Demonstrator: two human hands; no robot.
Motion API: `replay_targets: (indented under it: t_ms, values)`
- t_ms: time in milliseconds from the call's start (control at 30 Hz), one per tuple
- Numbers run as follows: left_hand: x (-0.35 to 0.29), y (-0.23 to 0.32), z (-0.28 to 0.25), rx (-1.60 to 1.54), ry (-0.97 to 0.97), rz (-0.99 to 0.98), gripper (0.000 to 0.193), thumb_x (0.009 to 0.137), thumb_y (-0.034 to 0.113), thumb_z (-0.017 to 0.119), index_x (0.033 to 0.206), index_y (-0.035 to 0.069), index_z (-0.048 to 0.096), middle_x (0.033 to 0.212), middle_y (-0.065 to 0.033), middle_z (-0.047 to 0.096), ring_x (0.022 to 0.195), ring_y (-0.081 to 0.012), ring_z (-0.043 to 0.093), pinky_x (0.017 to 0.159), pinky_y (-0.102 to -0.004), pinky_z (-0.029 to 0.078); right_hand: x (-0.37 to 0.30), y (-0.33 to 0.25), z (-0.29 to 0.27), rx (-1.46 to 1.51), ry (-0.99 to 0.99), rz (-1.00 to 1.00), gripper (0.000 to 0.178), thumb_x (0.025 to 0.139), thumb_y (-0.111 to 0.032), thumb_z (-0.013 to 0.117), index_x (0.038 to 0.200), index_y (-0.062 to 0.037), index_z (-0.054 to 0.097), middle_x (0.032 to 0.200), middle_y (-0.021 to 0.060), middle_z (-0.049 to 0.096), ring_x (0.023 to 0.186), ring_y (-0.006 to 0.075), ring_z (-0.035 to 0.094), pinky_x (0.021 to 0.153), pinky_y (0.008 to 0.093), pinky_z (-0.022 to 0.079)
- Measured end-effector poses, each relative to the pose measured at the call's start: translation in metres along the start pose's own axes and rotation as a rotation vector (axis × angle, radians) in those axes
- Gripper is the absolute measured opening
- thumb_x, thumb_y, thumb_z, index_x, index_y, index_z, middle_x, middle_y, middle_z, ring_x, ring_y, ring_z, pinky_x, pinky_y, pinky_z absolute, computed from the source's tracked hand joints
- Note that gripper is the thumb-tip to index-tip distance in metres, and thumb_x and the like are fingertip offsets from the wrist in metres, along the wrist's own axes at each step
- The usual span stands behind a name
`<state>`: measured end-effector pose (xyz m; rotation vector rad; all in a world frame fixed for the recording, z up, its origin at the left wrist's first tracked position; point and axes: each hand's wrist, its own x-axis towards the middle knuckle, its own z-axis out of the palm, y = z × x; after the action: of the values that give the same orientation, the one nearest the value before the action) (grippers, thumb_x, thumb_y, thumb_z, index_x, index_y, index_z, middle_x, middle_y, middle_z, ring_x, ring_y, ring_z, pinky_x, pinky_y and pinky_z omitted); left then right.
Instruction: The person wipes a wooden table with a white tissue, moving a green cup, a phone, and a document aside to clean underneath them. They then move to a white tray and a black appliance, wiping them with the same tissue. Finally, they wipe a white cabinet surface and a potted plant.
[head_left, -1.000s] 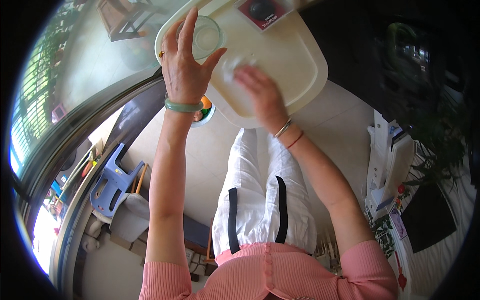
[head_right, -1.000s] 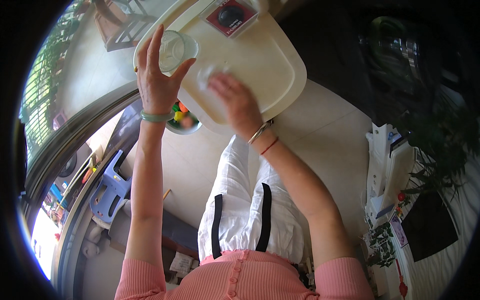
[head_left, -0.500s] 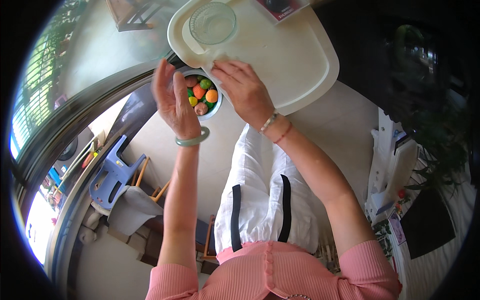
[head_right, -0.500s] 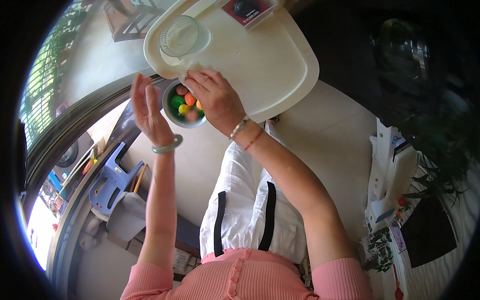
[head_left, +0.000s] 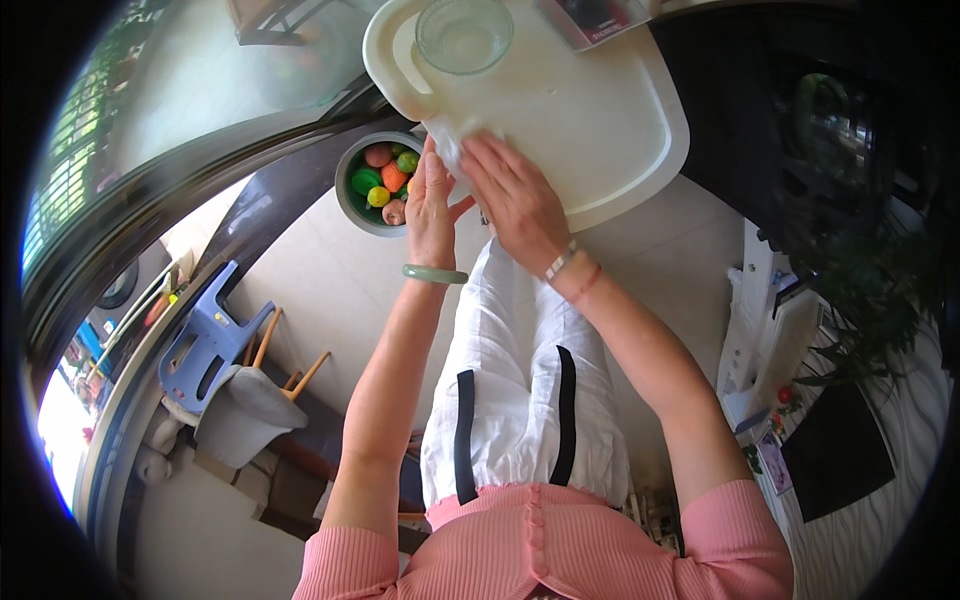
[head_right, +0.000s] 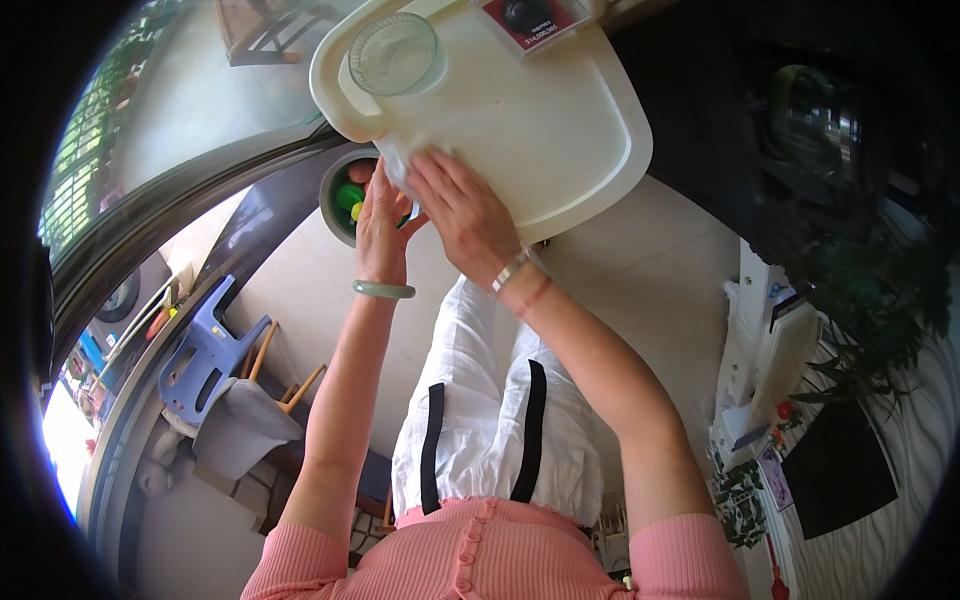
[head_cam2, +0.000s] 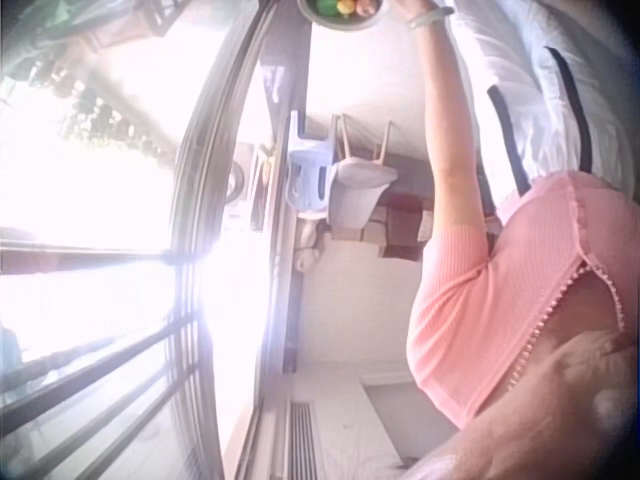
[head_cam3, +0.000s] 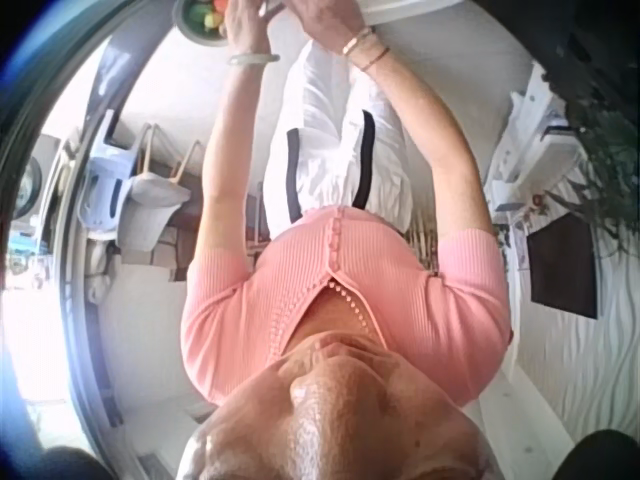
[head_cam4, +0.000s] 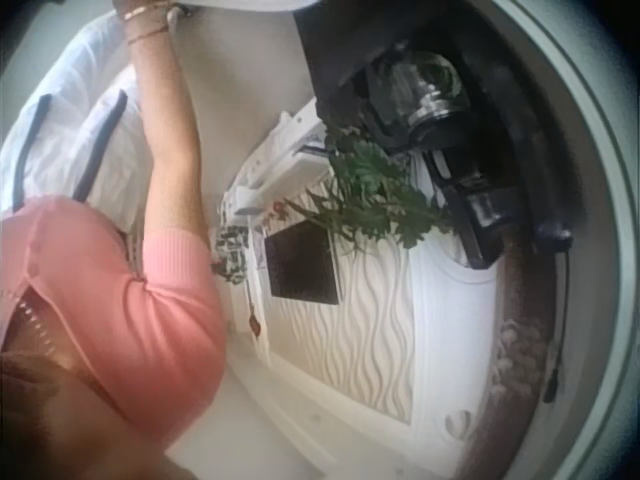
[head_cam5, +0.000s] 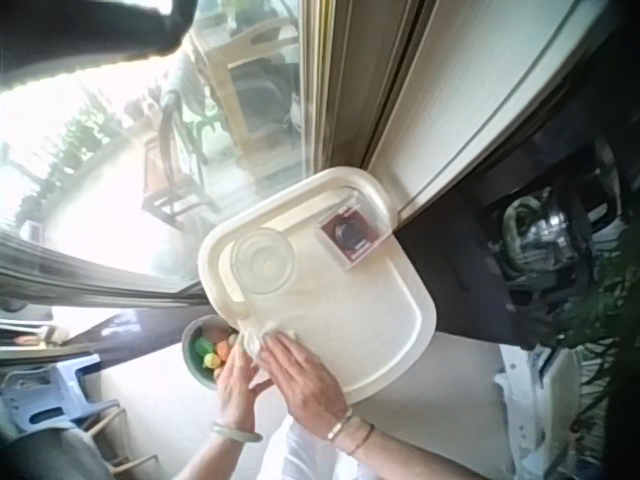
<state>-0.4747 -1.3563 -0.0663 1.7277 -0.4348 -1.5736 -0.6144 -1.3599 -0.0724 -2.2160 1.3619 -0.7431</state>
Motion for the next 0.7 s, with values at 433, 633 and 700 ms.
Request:
replay_targets:
  t_ms: [433,633,700]
  values:
    - [-0.003,0.001,0.0,-0.043,-0.057,0.066,0.063,0.106,0.045,0.052,0.158,0.014,0.034,0.138,-0.0049,0.059,0.126,-0.0173,0.059,0.096,-0.0385,0.055,-0.065,0.016,-0.126,0.277,-0.298,0.505,0.023,0.086,0.006,0.061,0.105,-0.0036,0.07,0.102,0.0119,0.07,0.097,0.0329,0.065,0.085,0.04,0.055]
    - [-0.007,-0.002,0.005,0.026,0.002,0.074,0.059,0.106,0.039,0.055,0.157,0.016,0.036,0.137,-0.0048,0.059,0.123,-0.0163,0.061,0.096,-0.0363,0.054,-0.005,0.111,-0.145,-0.146,0.246,0.236,0.029,0.091,0.005,0.062,0.116,-0.0057,0.072,0.118,0.0109,0.071,0.106,0.0307,0.067,0.091,0.0361,0.054]
    - [-0.004,-0.005,0.006,0.034,0.006,0.076,0.06,0.106,0.038,0.055,0.157,0.015,0.035,0.137,-0.0051,0.059,0.123,-0.0163,0.06,0.095,-0.036,0.054,0.014,0.142,-0.129,-0.225,0.298,0.15,0.028,0.091,0.002,0.062,0.116,-0.0064,0.072,0.12,0.0088,0.07,0.106,0.0298,0.065,0.092,0.0373,0.054]
